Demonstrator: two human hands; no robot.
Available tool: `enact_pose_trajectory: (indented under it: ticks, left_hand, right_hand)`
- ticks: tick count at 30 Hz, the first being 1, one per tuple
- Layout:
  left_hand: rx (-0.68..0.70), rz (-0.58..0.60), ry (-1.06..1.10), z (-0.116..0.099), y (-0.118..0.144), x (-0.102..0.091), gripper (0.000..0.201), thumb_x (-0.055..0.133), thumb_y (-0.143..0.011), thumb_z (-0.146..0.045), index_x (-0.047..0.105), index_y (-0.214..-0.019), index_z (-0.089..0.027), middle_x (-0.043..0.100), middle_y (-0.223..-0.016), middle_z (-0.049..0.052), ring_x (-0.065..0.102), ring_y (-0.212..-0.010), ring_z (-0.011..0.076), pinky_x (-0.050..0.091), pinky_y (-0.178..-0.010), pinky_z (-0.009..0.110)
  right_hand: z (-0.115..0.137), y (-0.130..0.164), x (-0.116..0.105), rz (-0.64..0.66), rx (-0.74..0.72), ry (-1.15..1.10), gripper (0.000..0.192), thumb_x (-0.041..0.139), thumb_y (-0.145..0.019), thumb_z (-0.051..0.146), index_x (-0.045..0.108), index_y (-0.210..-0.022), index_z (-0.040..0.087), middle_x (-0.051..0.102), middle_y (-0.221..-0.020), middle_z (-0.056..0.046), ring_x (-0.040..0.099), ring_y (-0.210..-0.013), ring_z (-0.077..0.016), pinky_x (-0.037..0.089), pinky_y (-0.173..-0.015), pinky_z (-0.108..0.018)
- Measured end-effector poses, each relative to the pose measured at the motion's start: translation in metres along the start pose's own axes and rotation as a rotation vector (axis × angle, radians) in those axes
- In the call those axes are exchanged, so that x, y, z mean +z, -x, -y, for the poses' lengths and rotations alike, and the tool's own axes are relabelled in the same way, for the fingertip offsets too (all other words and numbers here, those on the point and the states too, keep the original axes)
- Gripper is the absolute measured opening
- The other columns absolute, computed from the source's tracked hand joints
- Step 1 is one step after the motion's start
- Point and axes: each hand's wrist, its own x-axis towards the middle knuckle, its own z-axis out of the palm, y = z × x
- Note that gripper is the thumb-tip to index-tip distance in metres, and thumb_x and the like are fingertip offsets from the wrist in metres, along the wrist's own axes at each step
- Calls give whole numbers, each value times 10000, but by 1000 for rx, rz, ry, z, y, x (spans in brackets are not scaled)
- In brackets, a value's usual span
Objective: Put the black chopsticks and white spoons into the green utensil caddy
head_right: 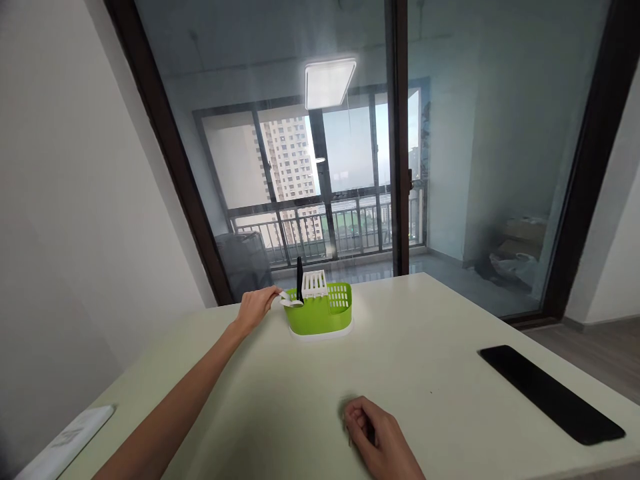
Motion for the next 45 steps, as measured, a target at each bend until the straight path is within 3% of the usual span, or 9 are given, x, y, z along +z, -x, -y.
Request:
enact_pose_trajectory:
  ticks: [12,16,22,29,33,37,41,43,45]
  left_hand:
    - [-10,22,-37,3,5,0,281,427,-1054,-368,642,-1210,-276,786,-1093,32,730,-921,230,402,-686,256]
    - [-4,9,-31,4,8,3,325,403,-1063,-361,599,-1314,-296,743,-1242,28,722,-1012,231,429,-710,258]
    - [111,14,-32,8,9,6,424,370,-1053,-249,568,-1412,-357,572,-1493,7,676,-1157,233,487,-769,280]
    - [114,32,4,10,7,6,415,412,-1029,-231,647,-1340,-373,615,-1448,-1,677,-1166,237,522,-837,306]
    - [128,1,28,12,10,8,416,402,-1035,-254,597,-1392,-341,641,-1416,8,668,-1186,236,526,-845,299]
    - [52,-66,67,16,21,13,440,436,-1031,-324,500,-1465,-294,649,-1401,43,720,-1043,225,531,-809,292]
    - [-137,-117,128,26,48,26,464,459,-1015,-343,471,-1474,-282,714,-1272,43,737,-850,182,535,-815,299]
    - [-244,-123,143,35,69,39,462,460,-1007,-350,481,-1461,-264,737,-1205,42,735,-898,194,536,-866,319]
    - [-290,-118,146,47,93,54,456,447,-1000,-360,504,-1435,-234,698,-1297,66,693,-1104,225,504,-992,359]
  right_hand:
    - [-2,0,1,21,11,12,378,452,-999,536,615,-912,207,648,-824,-26,574,-756,-163,450,-690,-247]
    - [-2,0,0,17,9,11,371,460,-997,533,621,-929,206,645,-831,-25,569,-755,-163,444,-695,-250]
    - [-2,0,0,29,21,26,396,433,-1001,552,606,-916,205,622,-825,-25,549,-753,-164,438,-695,-254]
    - [-1,1,-1,32,27,19,396,450,-995,560,614,-928,206,640,-834,-28,570,-767,-165,445,-704,-249]
    - [-1,1,-2,30,36,17,404,455,-990,570,618,-925,206,641,-829,-27,578,-765,-166,449,-703,-250]
    - [-4,0,-1,37,32,13,405,454,-988,576,617,-931,209,644,-826,-26,579,-755,-166,452,-695,-252]
    - [-4,1,-1,24,31,24,406,463,-976,585,616,-908,215,637,-805,-22,566,-737,-166,451,-682,-252]
    - [-4,1,-2,29,34,29,411,462,-972,592,614,-908,215,638,-808,-24,568,-740,-168,454,-682,-251]
    - [-3,2,-2,39,39,39,416,451,-973,597,608,-911,216,639,-817,-26,572,-745,-169,457,-681,-251]
